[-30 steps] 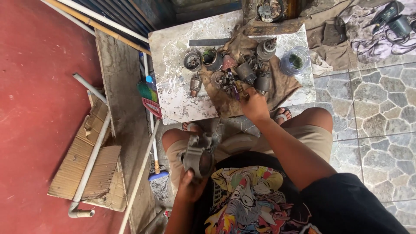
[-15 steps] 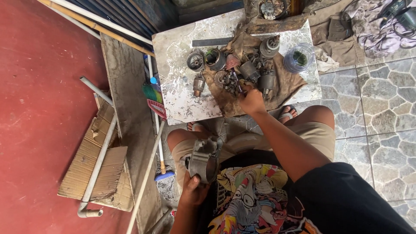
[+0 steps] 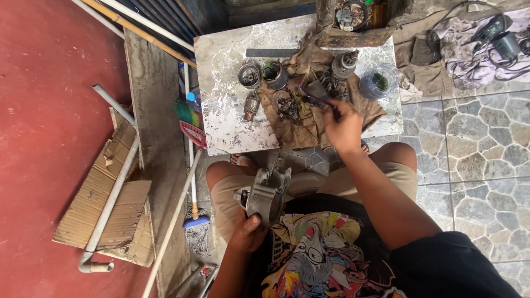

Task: Sanding a small metal component and cleaning a larger engine housing with a brush to remove debris.

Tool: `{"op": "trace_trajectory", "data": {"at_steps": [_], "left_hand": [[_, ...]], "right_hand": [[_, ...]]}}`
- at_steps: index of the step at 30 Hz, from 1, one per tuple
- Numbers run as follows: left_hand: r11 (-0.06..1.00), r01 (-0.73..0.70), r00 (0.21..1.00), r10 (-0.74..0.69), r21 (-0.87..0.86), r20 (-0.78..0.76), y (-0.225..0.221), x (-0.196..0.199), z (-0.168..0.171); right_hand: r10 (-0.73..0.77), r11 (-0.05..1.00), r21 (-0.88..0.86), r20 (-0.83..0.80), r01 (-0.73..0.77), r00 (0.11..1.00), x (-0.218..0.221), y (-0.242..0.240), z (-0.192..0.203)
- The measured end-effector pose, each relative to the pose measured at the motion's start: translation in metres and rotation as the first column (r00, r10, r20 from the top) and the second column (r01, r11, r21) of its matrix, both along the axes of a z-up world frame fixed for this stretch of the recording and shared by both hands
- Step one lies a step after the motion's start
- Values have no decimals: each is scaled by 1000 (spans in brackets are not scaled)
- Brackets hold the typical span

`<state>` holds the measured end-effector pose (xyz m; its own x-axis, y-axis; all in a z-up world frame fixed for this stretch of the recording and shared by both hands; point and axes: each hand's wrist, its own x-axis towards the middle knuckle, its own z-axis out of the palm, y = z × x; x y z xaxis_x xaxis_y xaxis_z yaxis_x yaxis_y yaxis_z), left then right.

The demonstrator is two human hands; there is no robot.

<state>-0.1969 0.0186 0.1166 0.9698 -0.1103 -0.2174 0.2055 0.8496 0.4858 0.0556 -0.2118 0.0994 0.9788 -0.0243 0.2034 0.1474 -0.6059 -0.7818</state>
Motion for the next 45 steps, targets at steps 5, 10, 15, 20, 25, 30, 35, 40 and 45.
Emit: {"op": "trace_trajectory", "data": {"at_steps": [5,10,15,20,25,30,35,40,45], "left_hand": [[999,-15,1000,14,51,22,-2,8,5],[1000,16,999,-16,7,31,-5,19,5],[994,23,997,-31,102,73,-8,33,17],[999,14,999,-16,40,42,-5,27,-5],[999,-16,1000,16,30,-5,-8,25,-7],[999,-11,1000,13,49,-29,-5,21,-7],[1000,-22,1000,22,21,1,-4,21,-5],[999,-31,999,32,39,-24,-4,25,-6],[999,-32,999,32,-4,-18,-6,28,-2]], "right_hand": [[40,988,146,9,-41,999,-1,-7,30],[103,877,475,-36,-73,994,-6,-29,46],[-166,759,631,-54,162,985,-7,-95,75],[-150,964,243,164,108,975,-1,-131,74],[-102,954,-243,282,174,954,3,-131,54],[-83,920,-368,150,133,985,18,-132,16],[-29,934,-351,122,70,992,32,-129,4],[-1,923,-381,122,47,993,38,-126,-8],[15,925,-380,116,31,993,38,-126,-6]]}}
